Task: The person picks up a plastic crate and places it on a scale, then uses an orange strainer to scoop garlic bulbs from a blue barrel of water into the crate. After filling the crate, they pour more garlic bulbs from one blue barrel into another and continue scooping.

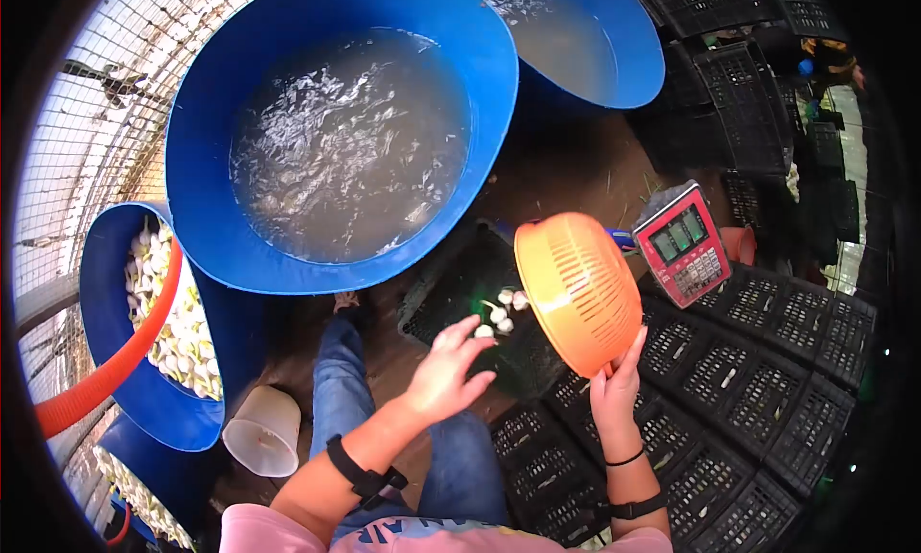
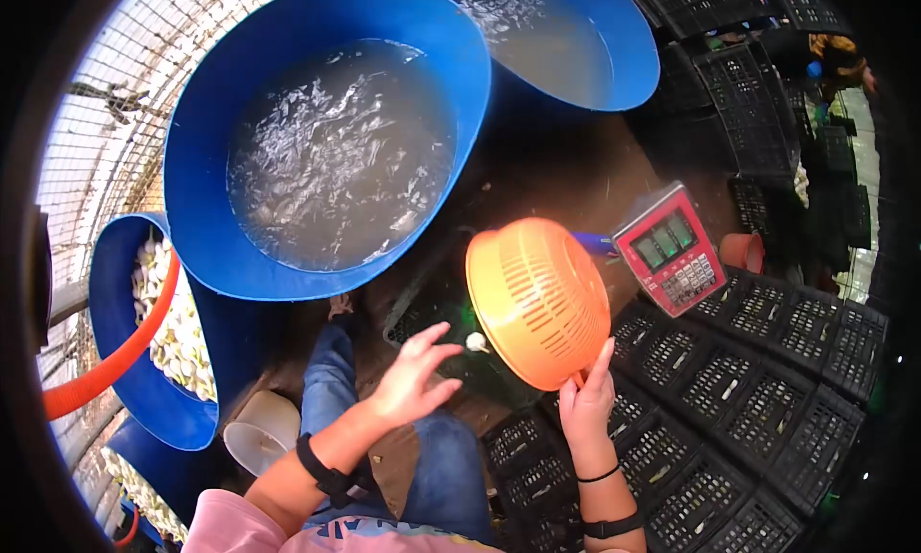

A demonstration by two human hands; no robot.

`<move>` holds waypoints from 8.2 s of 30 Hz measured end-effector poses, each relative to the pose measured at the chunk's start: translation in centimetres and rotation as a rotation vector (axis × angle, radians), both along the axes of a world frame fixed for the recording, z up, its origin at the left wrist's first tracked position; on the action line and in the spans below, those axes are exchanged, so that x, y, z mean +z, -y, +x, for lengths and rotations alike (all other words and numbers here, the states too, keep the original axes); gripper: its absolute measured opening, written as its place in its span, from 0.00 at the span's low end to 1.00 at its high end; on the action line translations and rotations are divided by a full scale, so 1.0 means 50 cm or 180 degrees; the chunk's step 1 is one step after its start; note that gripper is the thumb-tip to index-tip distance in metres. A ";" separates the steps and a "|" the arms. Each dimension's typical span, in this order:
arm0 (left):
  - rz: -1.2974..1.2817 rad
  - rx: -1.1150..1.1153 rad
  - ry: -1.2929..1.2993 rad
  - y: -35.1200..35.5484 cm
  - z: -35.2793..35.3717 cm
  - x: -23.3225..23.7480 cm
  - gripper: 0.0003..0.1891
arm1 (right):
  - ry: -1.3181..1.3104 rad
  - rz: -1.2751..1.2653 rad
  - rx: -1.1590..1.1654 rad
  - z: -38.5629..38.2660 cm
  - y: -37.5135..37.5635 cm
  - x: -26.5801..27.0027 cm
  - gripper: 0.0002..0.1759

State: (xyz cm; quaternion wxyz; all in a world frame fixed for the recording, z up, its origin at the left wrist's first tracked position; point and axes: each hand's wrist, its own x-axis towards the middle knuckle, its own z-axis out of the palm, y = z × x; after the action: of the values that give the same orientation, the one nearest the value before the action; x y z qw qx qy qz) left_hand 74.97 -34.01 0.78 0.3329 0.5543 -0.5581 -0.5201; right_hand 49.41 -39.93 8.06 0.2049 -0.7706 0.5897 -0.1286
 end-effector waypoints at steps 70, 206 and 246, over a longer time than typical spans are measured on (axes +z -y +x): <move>0.3629 0.0401 -0.0405 0.202 0.648 -0.353 0.54 | 0.1289 0.5167 0.0508 0.771 0.257 -0.414 0.49; 0.0746 0.2493 0.2576 0.158 0.874 -0.164 0.34 | -0.0891 0.1865 -0.0103 0.913 0.722 -1.193 0.20; 0.0521 0.2277 0.3226 0.163 0.881 -0.174 0.33 | 0.1985 0.4806 -0.0153 1.024 0.288 -0.718 0.27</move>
State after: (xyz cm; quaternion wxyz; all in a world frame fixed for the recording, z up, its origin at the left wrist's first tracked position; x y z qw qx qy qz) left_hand 119.04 -42.15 -7.91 0.1368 0.9084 -0.3848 -0.0900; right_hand 100.59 -54.31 -27.82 0.8207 -0.3408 0.4496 0.0904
